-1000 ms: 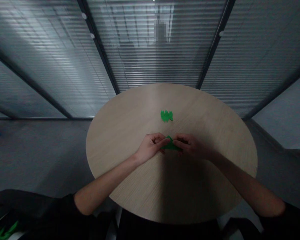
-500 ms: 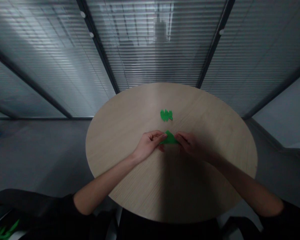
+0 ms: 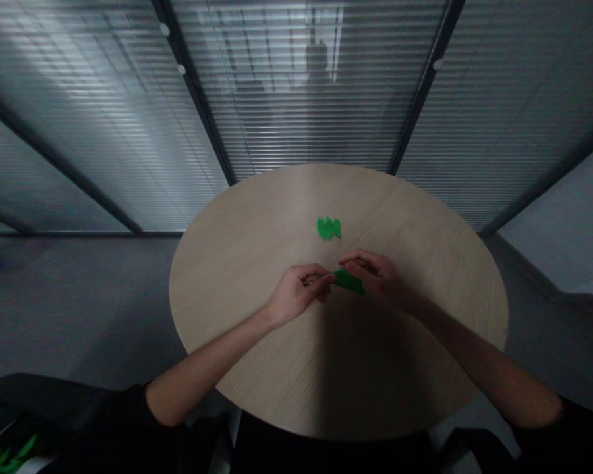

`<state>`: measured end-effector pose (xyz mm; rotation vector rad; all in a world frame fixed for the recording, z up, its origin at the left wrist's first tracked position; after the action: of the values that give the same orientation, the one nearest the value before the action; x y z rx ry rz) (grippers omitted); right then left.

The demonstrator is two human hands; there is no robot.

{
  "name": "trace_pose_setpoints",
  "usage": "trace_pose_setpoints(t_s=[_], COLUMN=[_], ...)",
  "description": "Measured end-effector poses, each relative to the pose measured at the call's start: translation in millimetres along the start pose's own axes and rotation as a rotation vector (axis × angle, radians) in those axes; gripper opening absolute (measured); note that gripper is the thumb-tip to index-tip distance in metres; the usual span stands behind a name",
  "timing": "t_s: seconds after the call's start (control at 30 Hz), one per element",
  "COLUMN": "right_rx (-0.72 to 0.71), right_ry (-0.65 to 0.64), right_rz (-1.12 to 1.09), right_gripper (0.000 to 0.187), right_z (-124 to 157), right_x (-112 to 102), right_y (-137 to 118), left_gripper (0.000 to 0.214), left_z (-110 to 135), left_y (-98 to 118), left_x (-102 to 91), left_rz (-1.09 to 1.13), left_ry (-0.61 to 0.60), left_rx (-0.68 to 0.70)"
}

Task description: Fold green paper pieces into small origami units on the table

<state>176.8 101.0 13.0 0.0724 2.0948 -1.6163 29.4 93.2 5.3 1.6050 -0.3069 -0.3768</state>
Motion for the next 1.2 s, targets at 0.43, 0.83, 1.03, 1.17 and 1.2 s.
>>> trace_pose_setpoints(t_s=[0.43, 0.83, 1.03, 1.17, 1.2], right_rx=[0.03, 0.012, 0.044, 0.104, 0.12], right_ry=[0.155, 0.095, 0.052, 0.001, -0.005], right_rz=[0.002, -0.044, -0.102, -0.21, -0.243], right_gripper=[0.034, 0.029, 0.027, 0.03, 0.031], right_z=[-1.6, 1.0, -0.6, -1.3, -1.3], right_x=[-21.1, -2.2, 0.5, 4.1, 4.5], right_y=[-2.5, 0.8, 2.7, 9.3, 11.1], left_gripper=[0.035, 0.031, 0.029, 0.036, 0.038], left_z=[-4.3, -0.6, -2.3, -3.7, -3.5], left_y=[1.2, -1.5, -1.5, -1.8, -1.3], left_x=[-21.2, 3.3, -7.5, -6.6, -4.8], left_rz=[0.183, 0.121, 0.173, 0.246, 0.264], left_ry=[0.15, 0.003, 0.091, 0.061, 0.04], left_rx=[0.061, 0.011, 0.046, 0.057, 0.059])
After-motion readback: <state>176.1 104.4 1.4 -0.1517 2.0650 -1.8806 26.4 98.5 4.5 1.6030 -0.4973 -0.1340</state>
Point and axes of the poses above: each hand's wrist, its own z-axis away from the middle knuckle, its own x-axis out of the palm, y = z × x, the point moved 9 cm from there along -z, towards the middle knuckle, and after that the axes turned 5 degrees about z, right-handed, at the moved point
